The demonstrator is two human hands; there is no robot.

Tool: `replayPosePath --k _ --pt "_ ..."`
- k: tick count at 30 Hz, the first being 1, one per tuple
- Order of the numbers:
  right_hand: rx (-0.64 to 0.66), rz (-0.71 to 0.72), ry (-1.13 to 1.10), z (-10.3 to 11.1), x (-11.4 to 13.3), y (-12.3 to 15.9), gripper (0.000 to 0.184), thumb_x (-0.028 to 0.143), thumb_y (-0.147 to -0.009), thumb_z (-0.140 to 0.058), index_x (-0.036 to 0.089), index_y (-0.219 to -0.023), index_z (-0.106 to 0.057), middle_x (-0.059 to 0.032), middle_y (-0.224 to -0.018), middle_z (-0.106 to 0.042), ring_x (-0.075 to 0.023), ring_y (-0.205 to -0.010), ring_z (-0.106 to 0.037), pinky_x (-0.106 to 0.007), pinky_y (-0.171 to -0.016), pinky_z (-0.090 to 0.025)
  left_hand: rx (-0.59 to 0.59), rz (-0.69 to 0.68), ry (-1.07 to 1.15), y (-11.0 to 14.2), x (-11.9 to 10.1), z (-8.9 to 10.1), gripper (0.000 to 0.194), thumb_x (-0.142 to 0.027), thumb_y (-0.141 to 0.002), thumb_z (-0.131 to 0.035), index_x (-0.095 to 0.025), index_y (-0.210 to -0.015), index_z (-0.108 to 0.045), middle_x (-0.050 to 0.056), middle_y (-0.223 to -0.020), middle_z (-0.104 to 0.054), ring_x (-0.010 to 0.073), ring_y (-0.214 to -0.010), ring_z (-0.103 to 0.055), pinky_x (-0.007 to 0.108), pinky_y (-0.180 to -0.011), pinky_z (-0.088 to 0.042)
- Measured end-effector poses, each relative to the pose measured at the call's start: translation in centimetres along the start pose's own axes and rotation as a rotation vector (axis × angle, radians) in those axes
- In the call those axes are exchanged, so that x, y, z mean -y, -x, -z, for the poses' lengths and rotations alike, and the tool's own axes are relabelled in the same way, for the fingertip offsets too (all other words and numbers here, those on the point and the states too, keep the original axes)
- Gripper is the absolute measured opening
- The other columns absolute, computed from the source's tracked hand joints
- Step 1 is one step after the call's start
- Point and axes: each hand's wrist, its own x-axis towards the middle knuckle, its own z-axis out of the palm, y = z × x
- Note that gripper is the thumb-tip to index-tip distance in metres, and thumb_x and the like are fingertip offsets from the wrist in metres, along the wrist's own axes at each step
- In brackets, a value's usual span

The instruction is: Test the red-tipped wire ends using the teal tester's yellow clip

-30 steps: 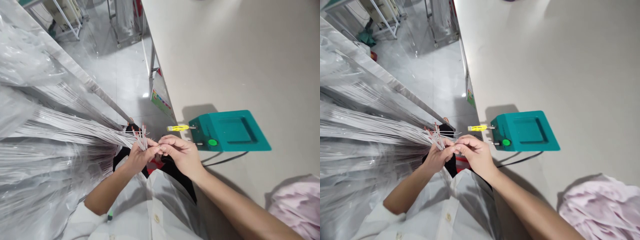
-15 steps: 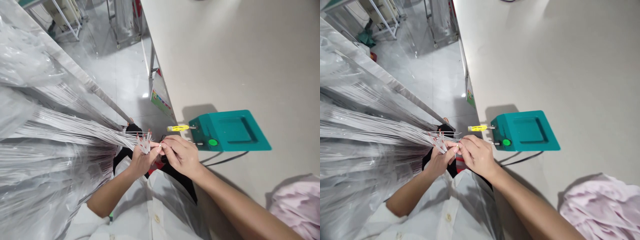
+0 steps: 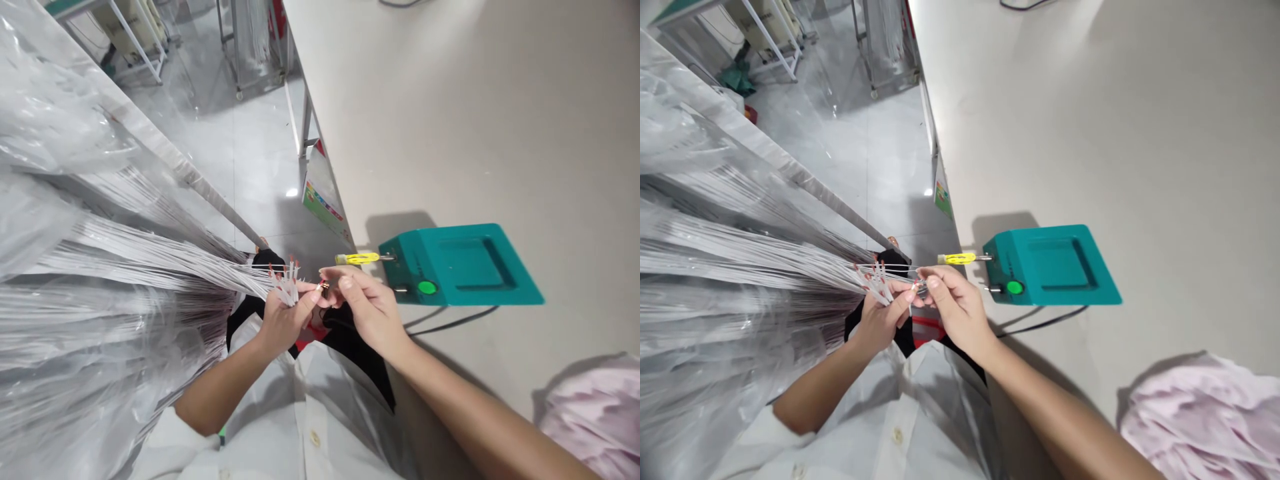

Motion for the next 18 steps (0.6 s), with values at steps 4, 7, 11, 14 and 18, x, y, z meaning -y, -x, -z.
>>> replayPosePath --k 4,7,11,14,18 --pt "0.041 0.15 0.132 0.1 -0.3 0.0 0.015 0.032 -0.082 -0.059 0.019 -0.086 -0.065 -0.0051 -0.084 -0.065 -0.0123 -0.06 -0.061 -0.028 -0.056 -0.053 0.016 0.015 -0.036 0.0 -0.3 -0.2 0.034 -0.045 -0.077 -0.06 -0.013 -0.07 -0.063 -0.004 -0.042 -0.048 0.0058 -0.037 -0.039 0.02 -0.039 -0.028" --pt "0.047 0.381 0.437 0.7 -0.4 -0.2 0.013 0.023 -0.085 -0.053 0.02 -0.082 -0.066 -0.0051 -0.078 -0.066 -0.0134 -0.067 -0.063 -0.026 -0.059 -0.053 0.009 0.011 -0.077 0.1 -0.5 -0.2 0.032 -0.044 -0.079 -0.057 -0.013 -0.069 -0.063 -0.003 -0.044 -0.05 0.0063 -0.038 -0.039 0.021 -0.04 -0.028" --pt "0.05 0.771 0.968 1.8 -0.3 -0.5 0.014 0.022 -0.083 -0.054 0.02 -0.085 -0.068 -0.0063 -0.084 -0.07 -0.0145 -0.07 -0.064 -0.025 -0.062 -0.05 -0.021 -0.04 -0.184 0.1 -0.3 -0.1 0.023 -0.033 -0.08 -0.055 -0.015 -0.068 -0.064 -0.001 -0.054 -0.056 0.008 -0.045 -0.044 0.022 -0.048 -0.035" --pt "0.067 0.805 1.066 1.7 0.0 -0.5 0.014 0.023 -0.082 -0.055 0.019 -0.081 -0.068 -0.0056 -0.079 -0.07 -0.0134 -0.064 -0.062 -0.025 -0.061 -0.047 -0.076 -0.114 -0.318 0.1 0.5 0.0 0.021 -0.027 -0.079 -0.056 -0.016 -0.062 -0.062 0.0 -0.057 -0.056 0.0116 -0.056 -0.05 0.024 -0.059 -0.04" --pt "0.081 0.32 0.58 0.7 0.5 -0.4 0.02 0.023 -0.082 -0.05 0.018 -0.067 -0.063 -0.0044 -0.066 -0.064 -0.0121 -0.057 -0.057 -0.024 -0.052 -0.043 -0.152 -0.187 -0.404 0.2 1.9 0.1 0.011 -0.021 -0.077 -0.057 -0.019 -0.077 -0.067 0.002 -0.071 -0.066 0.0147 -0.068 -0.059 0.024 -0.067 -0.045"
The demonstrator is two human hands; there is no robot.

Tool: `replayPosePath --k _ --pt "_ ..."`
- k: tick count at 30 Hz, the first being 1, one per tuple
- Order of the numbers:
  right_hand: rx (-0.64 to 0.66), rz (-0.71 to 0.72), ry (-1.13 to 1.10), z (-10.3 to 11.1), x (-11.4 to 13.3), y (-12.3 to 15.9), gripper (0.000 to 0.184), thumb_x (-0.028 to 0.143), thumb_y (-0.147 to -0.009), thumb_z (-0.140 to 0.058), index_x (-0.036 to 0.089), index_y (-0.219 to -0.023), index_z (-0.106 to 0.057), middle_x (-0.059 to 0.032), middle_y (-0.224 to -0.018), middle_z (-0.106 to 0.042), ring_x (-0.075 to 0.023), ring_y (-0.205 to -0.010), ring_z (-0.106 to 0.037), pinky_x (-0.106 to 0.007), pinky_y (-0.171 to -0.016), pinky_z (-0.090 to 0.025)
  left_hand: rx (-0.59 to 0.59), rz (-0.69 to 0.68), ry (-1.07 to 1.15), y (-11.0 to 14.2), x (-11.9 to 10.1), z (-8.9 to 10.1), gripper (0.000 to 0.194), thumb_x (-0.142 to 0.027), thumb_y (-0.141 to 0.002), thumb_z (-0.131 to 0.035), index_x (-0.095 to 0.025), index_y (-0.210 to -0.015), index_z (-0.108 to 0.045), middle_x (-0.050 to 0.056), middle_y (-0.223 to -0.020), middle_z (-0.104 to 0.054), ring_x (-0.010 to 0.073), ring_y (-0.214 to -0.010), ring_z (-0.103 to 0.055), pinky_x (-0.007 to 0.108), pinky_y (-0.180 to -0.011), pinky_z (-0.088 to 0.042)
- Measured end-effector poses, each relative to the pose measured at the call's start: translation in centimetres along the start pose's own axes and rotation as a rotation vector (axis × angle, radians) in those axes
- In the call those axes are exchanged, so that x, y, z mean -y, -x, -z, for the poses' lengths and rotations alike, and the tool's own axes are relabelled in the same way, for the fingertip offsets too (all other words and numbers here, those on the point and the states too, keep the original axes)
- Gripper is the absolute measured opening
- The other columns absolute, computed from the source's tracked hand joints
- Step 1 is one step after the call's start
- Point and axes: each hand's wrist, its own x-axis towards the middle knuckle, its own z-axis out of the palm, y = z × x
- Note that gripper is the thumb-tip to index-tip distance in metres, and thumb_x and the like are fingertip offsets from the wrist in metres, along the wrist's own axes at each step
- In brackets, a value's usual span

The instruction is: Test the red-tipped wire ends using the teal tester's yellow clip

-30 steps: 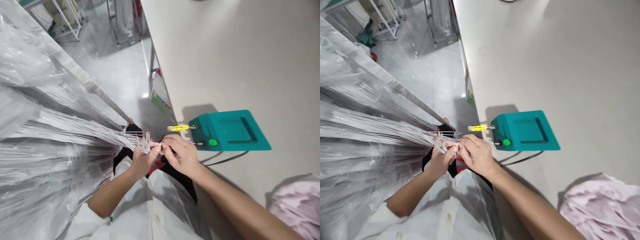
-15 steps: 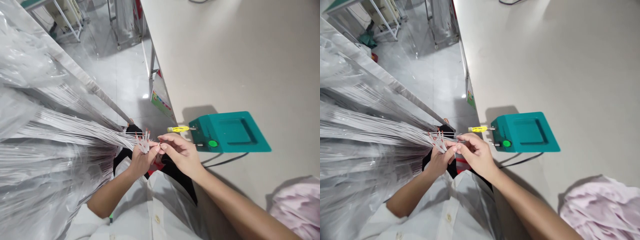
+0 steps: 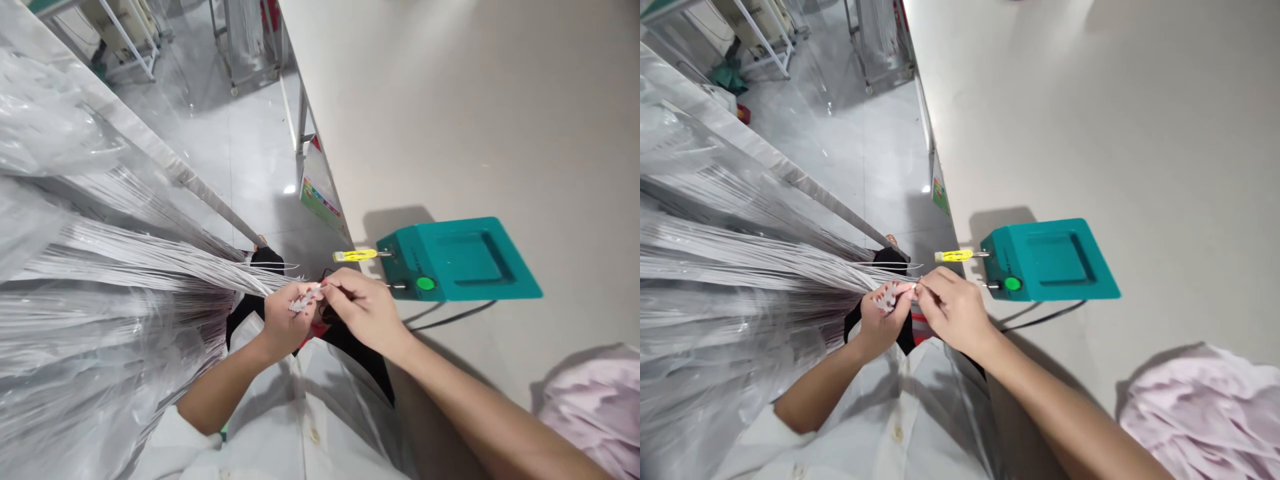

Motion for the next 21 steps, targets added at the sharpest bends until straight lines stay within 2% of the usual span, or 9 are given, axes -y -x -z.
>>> replayPosePath --k 3,4,6,8,11,14,17,21 --pt "0.12 -0.514 -0.643 -0.4 0.2 -0.3 0.017 0.029 -0.073 -0.056 0.018 -0.061 -0.058 0.0035 -0.047 -0.048 -0.0081 -0.039 -0.04 -0.022 -0.039 -0.034 -0.052 -0.087 -0.054 0.3 0.5 -0.2 0.017 -0.016 -0.074 -0.058 -0.02 -0.087 -0.068 0.002 -0.08 -0.07 0.0146 -0.071 -0.061 0.024 -0.07 -0.046" --pt "0.179 -0.648 -0.829 -0.4 0.1 -0.4 0.016 0.03 -0.07 -0.058 0.018 -0.06 -0.056 0.0056 -0.044 -0.043 -0.0067 -0.035 -0.034 -0.022 -0.036 -0.031 -0.055 -0.103 -0.069 0.4 0.5 -0.3 0.019 -0.015 -0.073 -0.058 -0.02 -0.088 -0.068 0.002 -0.08 -0.07 0.0145 -0.071 -0.062 0.024 -0.07 -0.046" --pt "0.289 -0.809 -1.06 -0.2 -0.1 -0.5 0.018 0.032 -0.065 -0.063 0.017 -0.058 -0.054 0.0069 -0.043 -0.04 -0.0054 -0.033 -0.031 -0.022 -0.033 -0.028 -0.05 -0.093 -0.067 0.6 0.5 -0.4 0.02 -0.013 -0.072 -0.058 -0.02 -0.089 -0.068 0.002 -0.079 -0.07 0.0142 -0.069 -0.061 0.024 -0.069 -0.046" --pt "0.317 -0.84 -1.077 0.1 -0.3 -0.5 0.023 0.035 -0.063 -0.067 0.016 -0.058 -0.055 0.0055 -0.045 -0.044 -0.0058 -0.034 -0.035 -0.021 -0.033 -0.03 -0.045 -0.034 -0.008 0.6 0.3 -0.5 0.018 -0.014 -0.073 -0.058 -0.02 -0.087 -0.067 0.002 -0.078 -0.069 0.0144 -0.069 -0.061 0.024 -0.068 -0.046" --pt "0.169 -0.721 -0.883 0.3 -0.2 -0.4 0.029 0.044 -0.067 -0.068 0.016 -0.067 -0.059 0.0021 -0.055 -0.054 -0.0067 -0.04 -0.044 -0.021 -0.037 -0.037 -0.026 0.067 0.088 0.3 -0.2 -0.6 0.007 -0.02 -0.076 -0.058 -0.018 -0.076 -0.065 0.002 -0.072 -0.067 0.0146 -0.069 -0.06 0.024 -0.066 -0.045" --pt "0.1 -0.534 -0.661 0.2 0.0 -0.1 0.036 0.052 -0.08 -0.054 0.017 -0.082 -0.062 -0.0012 -0.065 -0.059 -0.0092 -0.047 -0.051 -0.023 -0.044 -0.045 0.01 0.104 0.108 -0.1 -0.8 -0.4 0.013 -0.024 -0.079 -0.056 -0.017 -0.069 -0.062 0.001 -0.066 -0.063 0.0133 -0.065 -0.057 0.024 -0.064 -0.043" --pt "0.095 -0.252 -0.353 0.0 -0.2 0.3 0.029 0.041 -0.087 -0.048 0.018 -0.079 -0.064 -0.0034 -0.069 -0.063 -0.0124 -0.058 -0.058 -0.025 -0.053 -0.049 0.037 0.119 0.125 -0.3 -1.2 0.0 0.016 -0.027 -0.078 -0.057 -0.017 -0.066 -0.06 -0.001 -0.061 -0.058 0.0115 -0.058 -0.052 0.023 -0.06 -0.041" --pt "0.034 0.171 0.171 -0.1 -0.7 0.6 0.02 0.021 -0.087 -0.046 0.019 -0.081 -0.065 -0.0047 -0.076 -0.067 -0.0135 -0.068 -0.061 -0.024 -0.06 -0.047 0.129 0.119 0.092 -0.6 -1.4 0.4 0.017 -0.025 -0.077 -0.057 -0.017 -0.063 -0.059 -0.001 -0.06 -0.057 0.0119 -0.059 -0.051 0.024 -0.061 -0.041"
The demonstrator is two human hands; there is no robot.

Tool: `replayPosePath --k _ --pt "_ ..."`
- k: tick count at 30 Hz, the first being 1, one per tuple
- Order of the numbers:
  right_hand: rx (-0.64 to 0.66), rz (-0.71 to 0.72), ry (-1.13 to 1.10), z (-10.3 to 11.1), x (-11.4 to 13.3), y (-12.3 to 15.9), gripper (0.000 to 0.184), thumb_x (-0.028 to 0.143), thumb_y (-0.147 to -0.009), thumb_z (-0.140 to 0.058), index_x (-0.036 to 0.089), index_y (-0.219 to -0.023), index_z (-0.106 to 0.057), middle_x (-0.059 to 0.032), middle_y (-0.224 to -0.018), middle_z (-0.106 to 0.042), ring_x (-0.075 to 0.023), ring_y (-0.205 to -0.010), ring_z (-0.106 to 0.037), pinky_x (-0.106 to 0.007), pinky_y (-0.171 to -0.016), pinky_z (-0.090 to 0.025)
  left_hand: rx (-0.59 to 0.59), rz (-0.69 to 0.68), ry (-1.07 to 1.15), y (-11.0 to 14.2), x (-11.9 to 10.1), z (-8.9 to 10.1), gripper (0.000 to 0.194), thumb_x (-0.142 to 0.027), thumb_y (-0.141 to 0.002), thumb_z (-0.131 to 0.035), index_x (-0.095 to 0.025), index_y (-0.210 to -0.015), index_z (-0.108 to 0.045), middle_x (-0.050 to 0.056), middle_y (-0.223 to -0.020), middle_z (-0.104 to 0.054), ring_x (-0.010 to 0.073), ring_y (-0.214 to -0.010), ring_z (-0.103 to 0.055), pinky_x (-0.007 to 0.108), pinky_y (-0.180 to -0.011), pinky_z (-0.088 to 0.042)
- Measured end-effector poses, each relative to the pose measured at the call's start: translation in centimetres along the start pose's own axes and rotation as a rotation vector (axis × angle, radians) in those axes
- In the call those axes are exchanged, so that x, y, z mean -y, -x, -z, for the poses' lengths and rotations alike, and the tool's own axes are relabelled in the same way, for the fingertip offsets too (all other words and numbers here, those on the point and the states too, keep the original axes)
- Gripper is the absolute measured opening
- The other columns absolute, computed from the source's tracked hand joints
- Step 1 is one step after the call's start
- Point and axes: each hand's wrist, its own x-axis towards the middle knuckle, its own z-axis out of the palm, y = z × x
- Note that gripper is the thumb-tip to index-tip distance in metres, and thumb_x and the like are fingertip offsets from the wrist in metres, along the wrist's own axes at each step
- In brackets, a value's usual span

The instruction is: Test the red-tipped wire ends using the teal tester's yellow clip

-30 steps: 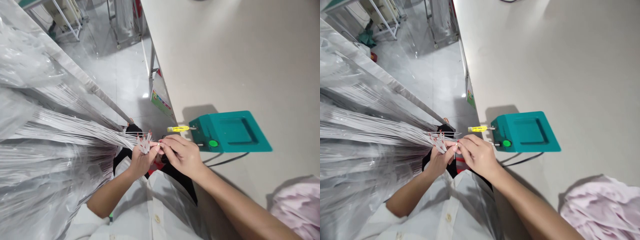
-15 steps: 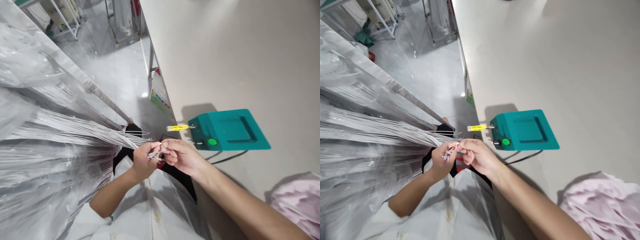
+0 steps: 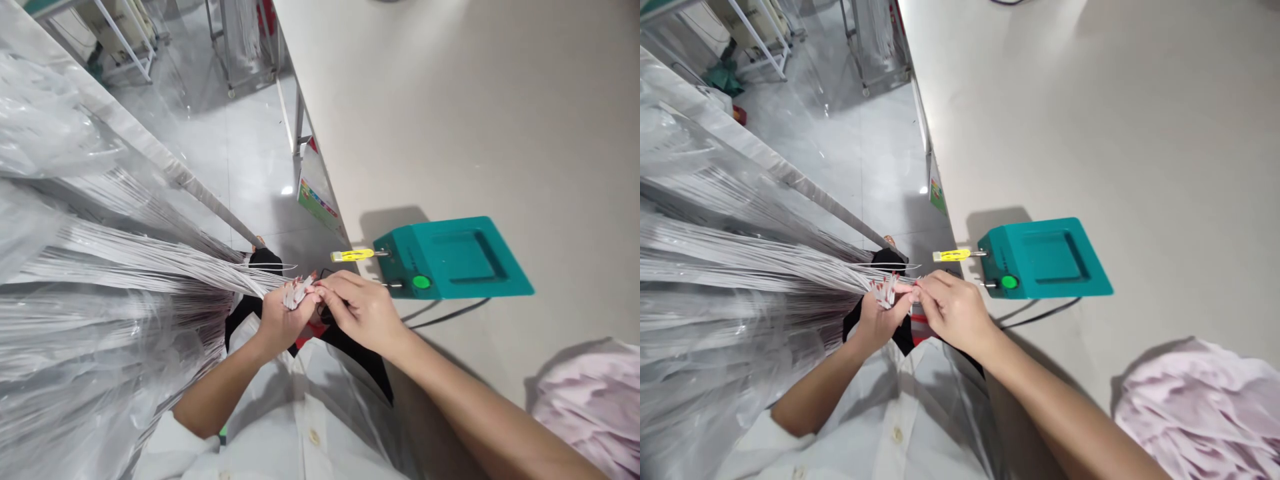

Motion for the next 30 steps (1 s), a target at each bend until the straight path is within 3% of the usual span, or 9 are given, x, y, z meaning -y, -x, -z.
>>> replayPosePath --k 3,6,8,10,14,18,23,27,30 --pt "0.031 0.18 0.384 0.2 0.0 0.1 0.021 0.02 -0.085 -0.047 0.017 -0.073 -0.064 -0.0047 -0.069 -0.065 -0.0143 -0.062 -0.059 -0.027 -0.056 -0.043 0.021 0.016 -0.059 -0.3 -0.1 0.2 0.014 -0.022 -0.073 -0.058 -0.016 -0.06 -0.06 0.001 -0.065 -0.062 0.0135 -0.065 -0.054 0.025 -0.065 -0.042" --pt "0.076 0.255 0.59 1.3 0.2 -0.1 0.024 0.02 -0.084 -0.049 0.017 -0.063 -0.06 -0.0035 -0.059 -0.059 -0.0143 -0.055 -0.054 -0.03 -0.054 -0.038 -0.041 0.094 0.005 -0.9 -0.4 0.1 0.008 -0.021 -0.068 -0.06 -0.016 -0.062 -0.062 0.001 -0.061 -0.062 0.0126 -0.06 -0.054 0.024 -0.059 -0.043" --pt "0.011 0.304 0.658 2.5 0.2 -0.3 0.018 0.021 -0.084 -0.05 0.017 -0.072 -0.063 -0.0048 -0.066 -0.063 -0.0155 -0.061 -0.056 -0.03 -0.059 -0.039 -0.087 0.18 0.091 -1.4 -0.9 0.0 0.007 -0.02 -0.065 -0.062 -0.015 -0.069 -0.064 -0.001 -0.057 -0.062 0.01 -0.05 -0.049 0.023 -0.051 -0.04" --pt "-0.075 0.33 0.749 3.8 -0.2 -0.7 0.015 0.021 -0.084 -0.052 0.016 -0.091 -0.065 -0.0082 -0.084 -0.068 -0.0194 -0.078 -0.059 -0.031 -0.068 -0.04 -0.092 0.23 0.165 -1.9 -1.4 -0.1 0.022 -0.016 -0.063 -0.062 -0.014 -0.085 -0.066 -0.002 -0.056 -0.063 0.0074 -0.043 -0.044 0.021 -0.047 -0.037" --pt "0.095 0.238 0.974 5.4 -1.4 -1.4 0.026 0.012 -0.084 -0.046 0.011 -0.107 -0.06 -0.0132 -0.091 -0.067 -0.0276 -0.093 -0.055 -0.04 -0.075 -0.037 -0.062 0.177 0.226 -3.0 -2.1 -0.5 0.048 -0.01 -0.061 -0.061 -0.016 -0.109 -0.062 -0.005 -0.056 -0.063 0.0057 -0.04 -0.041 0.02 -0.046 -0.036" --pt "0.216 0.223 1.023 5.7 -2.1 -2.2 0.028 0.008 -0.083 -0.044 0.01 -0.105 -0.061 -0.013 -0.085 -0.065 -0.0291 -0.095 -0.052 -0.046 -0.081 -0.033 -0.011 0.177 0.272 -3.8 -1.6 -1.1 0.04 -0.015 -0.064 -0.062 -0.014 -0.104 -0.065 -0.003 -0.056 -0.062 0.0039 -0.038 -0.037 0.02 -0.041 -0.031" --pt "0.29 0.245 1.03 6.0 -2.4 -3.7 0.023 0.003 -0.077 -0.044 0.017 -0.079 -0.063 -0.0105 -0.075 -0.064 -0.0271 -0.088 -0.051 -0.046 -0.08 -0.032 0.067 0.096 0.328 -4.4 -0.7 -1.3 0.044 -0.027 -0.071 -0.065 -0.013 -0.113 -0.062 0.003 -0.07 -0.069 0.0039 -0.042 -0.038 0.02 -0.043 -0.032" --pt "0.368 0.279 0.923 6.4 -3.1 -4.5 0.023 0.002 -0.074 -0.045 0.018 -0.066 -0.06 -0.0096 -0.065 -0.063 -0.0245 -0.075 -0.053 -0.047 -0.08 -0.034 0.077 0.076 0.275 -4.6 -1.1 -1.3 0.045 -0.027 -0.071 -0.067 -0.015 -0.114 -0.063 0.003 -0.073 -0.071 0.0078 -0.049 -0.047 0.022 -0.049 -0.039" --pt "0.381 0.274 0.877 6.5 -3.6 -4.6 0.025 0.0 -0.07 -0.045 0.018 -0.061 -0.059 -0.0078 -0.059 -0.061 -0.0228 -0.068 -0.054 -0.048 -0.083 -0.033 0.043 0.064 0.194 -4.8 -1.5 -1.5 0.036 -0.021 -0.069 -0.068 -0.016 -0.105 -0.069 0.003 -0.071 -0.071 0.0143 -0.065 -0.059 0.025 -0.063 -0.046"
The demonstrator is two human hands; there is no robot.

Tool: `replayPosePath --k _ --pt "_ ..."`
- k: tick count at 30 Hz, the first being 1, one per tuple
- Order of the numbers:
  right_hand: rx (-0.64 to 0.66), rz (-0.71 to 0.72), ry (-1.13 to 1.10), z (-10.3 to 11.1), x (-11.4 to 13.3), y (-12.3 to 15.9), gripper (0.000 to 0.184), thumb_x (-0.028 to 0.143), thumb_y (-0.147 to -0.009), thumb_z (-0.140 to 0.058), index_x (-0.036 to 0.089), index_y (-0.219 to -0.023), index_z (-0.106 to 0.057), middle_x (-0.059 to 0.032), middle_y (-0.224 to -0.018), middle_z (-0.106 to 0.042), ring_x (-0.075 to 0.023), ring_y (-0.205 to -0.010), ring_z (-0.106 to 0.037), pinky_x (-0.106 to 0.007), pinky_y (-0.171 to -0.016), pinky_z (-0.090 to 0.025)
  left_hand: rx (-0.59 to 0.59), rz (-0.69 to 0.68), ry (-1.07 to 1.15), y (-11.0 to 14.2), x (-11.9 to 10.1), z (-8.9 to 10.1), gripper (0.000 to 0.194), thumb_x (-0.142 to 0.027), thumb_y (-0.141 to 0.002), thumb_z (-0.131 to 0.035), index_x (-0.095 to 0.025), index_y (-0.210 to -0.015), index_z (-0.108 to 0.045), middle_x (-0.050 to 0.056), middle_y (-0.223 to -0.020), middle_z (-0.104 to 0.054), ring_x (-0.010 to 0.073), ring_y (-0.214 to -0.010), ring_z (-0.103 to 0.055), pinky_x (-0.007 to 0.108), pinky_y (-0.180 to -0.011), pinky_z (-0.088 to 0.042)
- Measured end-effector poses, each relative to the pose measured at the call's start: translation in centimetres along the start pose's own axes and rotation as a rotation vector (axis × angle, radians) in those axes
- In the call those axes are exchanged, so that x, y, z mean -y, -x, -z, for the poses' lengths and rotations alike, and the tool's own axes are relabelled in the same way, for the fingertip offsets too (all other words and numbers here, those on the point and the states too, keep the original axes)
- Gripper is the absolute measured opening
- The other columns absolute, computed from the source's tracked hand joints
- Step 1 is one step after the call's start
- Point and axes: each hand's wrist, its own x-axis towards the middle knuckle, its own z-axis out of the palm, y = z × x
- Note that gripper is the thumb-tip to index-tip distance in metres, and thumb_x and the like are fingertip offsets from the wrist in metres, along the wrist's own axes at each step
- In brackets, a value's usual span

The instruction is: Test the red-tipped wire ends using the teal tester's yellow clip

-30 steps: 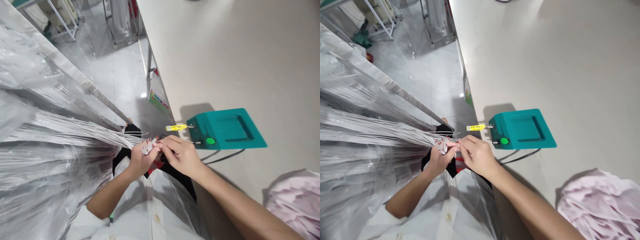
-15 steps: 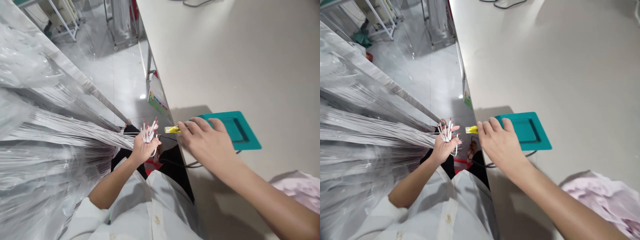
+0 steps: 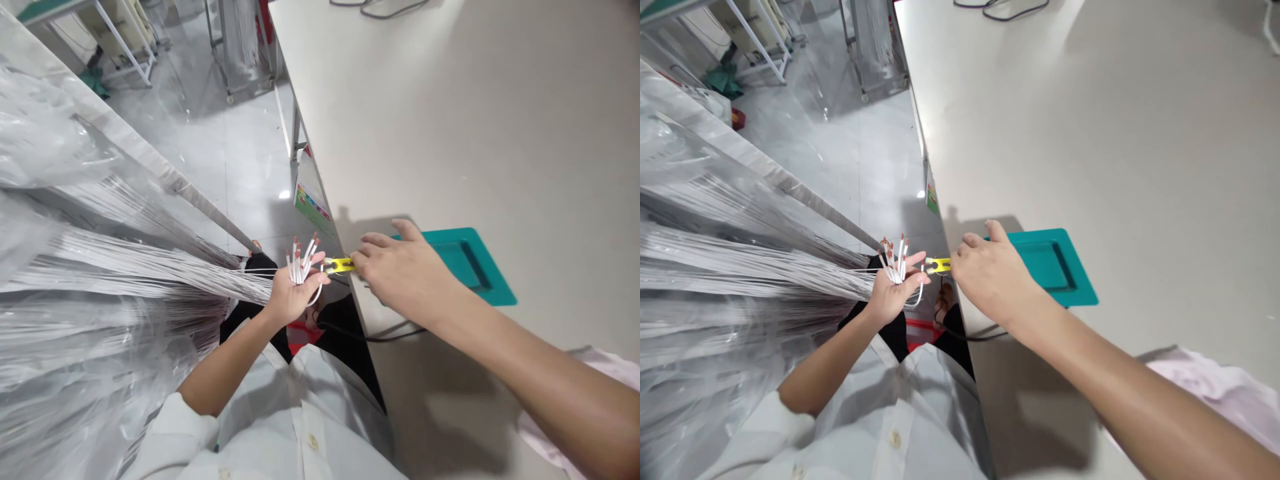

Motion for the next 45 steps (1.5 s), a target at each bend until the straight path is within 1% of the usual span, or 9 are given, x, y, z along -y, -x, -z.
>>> replayPosePath --k 5,10,17,22,27,30,35,40,45 --pt "0.051 -0.025 -0.012 0.4 0.0 0.0 0.025 0.0 -0.072 -0.045 0.018 -0.064 -0.061 -0.0072 -0.061 -0.063 -0.0217 -0.071 -0.056 -0.049 -0.09 -0.031 -0.036 -0.032 -0.109 -0.2 0.1 -0.5 0.033 -0.016 -0.07 -0.065 -0.014 -0.103 -0.069 0.004 -0.079 -0.074 0.019 -0.085 -0.064 0.031 -0.086 -0.047" --pt "0.196 -0.037 0.012 1.4 0.2 -0.1 0.023 0.003 -0.077 -0.044 0.012 -0.078 -0.065 -0.0104 -0.074 -0.067 -0.0239 -0.08 -0.058 -0.054 -0.094 -0.027 -0.048 -0.09 -0.167 -0.1 0.6 -0.8 0.026 -0.016 -0.071 -0.064 -0.015 -0.096 -0.071 0.006 -0.099 -0.072 0.0189 -0.093 -0.065 0.03 -0.091 -0.047" --pt "0.09 -0.091 0.01 0.5 0.2 0.6 0.04 0.028 -0.083 -0.055 0.008 -0.118 -0.055 -0.0152 -0.098 -0.068 -0.0306 -0.098 -0.056 -0.057 -0.098 -0.024 -0.135 -0.099 -0.187 0.2 1.2 -1.1 0.013 -0.02 -0.071 -0.065 -0.015 -0.082 -0.072 0.007 -0.099 -0.072 0.0212 -0.099 -0.064 0.031 -0.09 -0.048" --pt "0.071 -0.086 -0.015 0.0 0.2 0.8 0.051 0.032 -0.08 -0.06 0.007 -0.124 -0.052 -0.0159 -0.097 -0.068 -0.0311 -0.095 -0.057 -0.059 -0.098 -0.023 -0.153 -0.037 -0.162 0.4 0.7 -0.8 0.029 -0.018 -0.069 -0.067 -0.015 -0.098 -0.07 0.006 -0.095 -0.073 0.0183 -0.09 -0.066 0.029 -0.087 -0.049" --pt "-0.009 -0.081 -0.098 -0.4 -0.2 0.9 0.055 0.046 -0.078 -0.061 0.009 -0.118 -0.056 -0.0158 -0.093 -0.069 -0.032 -0.094 -0.06 -0.06 -0.097 -0.027 -0.163 -0.014 -0.143 0.7 0.5 -0.1 0.03 -0.017 -0.069 -0.067 -0.017 -0.098 -0.07 0.004 -0.09 -0.073 0.018 -0.089 -0.065 0.03 -0.088 -0.047" --pt "-0.169 -0.089 -0.22 0.0 0.1 1.2 0.051 0.051 -0.081 -0.055 0.012 -0.113 -0.06 -0.0151 -0.097 -0.069 -0.0308 -0.093 -0.062 -0.057 -0.095 -0.035 -0.14 -0.019 -0.127 1.1 0.2 0.6 0.019 -0.017 -0.07 -0.066 -0.018 -0.088 -0.072 0.005 -0.098 -0.072 0.0185 -0.093 -0.064 0.032 -0.092 -0.045" --pt "-0.503 -0.206 -0.62 0.9 3.3 1.8 0.023 0.022 -0.084 -0.056 0.019 -0.106 -0.065 -0.0087 -0.096 -0.07 -0.0196 -0.087 -0.065 -0.031 -0.076 -0.053 -0.087 -0.06 -0.09 2.3 -0.8 1.8 0.008 -0.019 -0.072 -0.064 -0.018 -0.072 -0.072 0.005 -0.107 -0.069 0.0185 -0.091 -0.062 0.032 -0.09 -0.043" --pt "-0.422 -0.38 -1.175 -0.1 6.5 1.2 0.018 0.026 -0.081 -0.06 0.022 -0.097 -0.068 -0.006 -0.09 -0.07 -0.0175 -0.082 -0.065 -0.031 -0.071 -0.055 0.017 0.004 0.131 3.6 -1.2 2.0 0.039 -0.026 -0.072 -0.066 -0.016 -0.109 -0.065 0.003 -0.073 -0.071 0.0118 -0.059 -0.056 0.025 -0.059 -0.044" --pt "-0.443 -0.494 -1.487 -1.3 7.6 0.8 0.012 0.028 -0.076 -0.066 0.028 -0.088 -0.072 -0.0026 -0.084 -0.069 -0.0163 -0.077 -0.064 -0.031 -0.067 -0.055 0.085 -0.018 0.167 4.2 -1.2 1.8 0.047 -0.025 -0.069 -0.07 -0.012 -0.113 -0.061 0.002 -0.066 -0.069 0.0142 -0.064 -0.06 0.027 -0.065 -0.045"
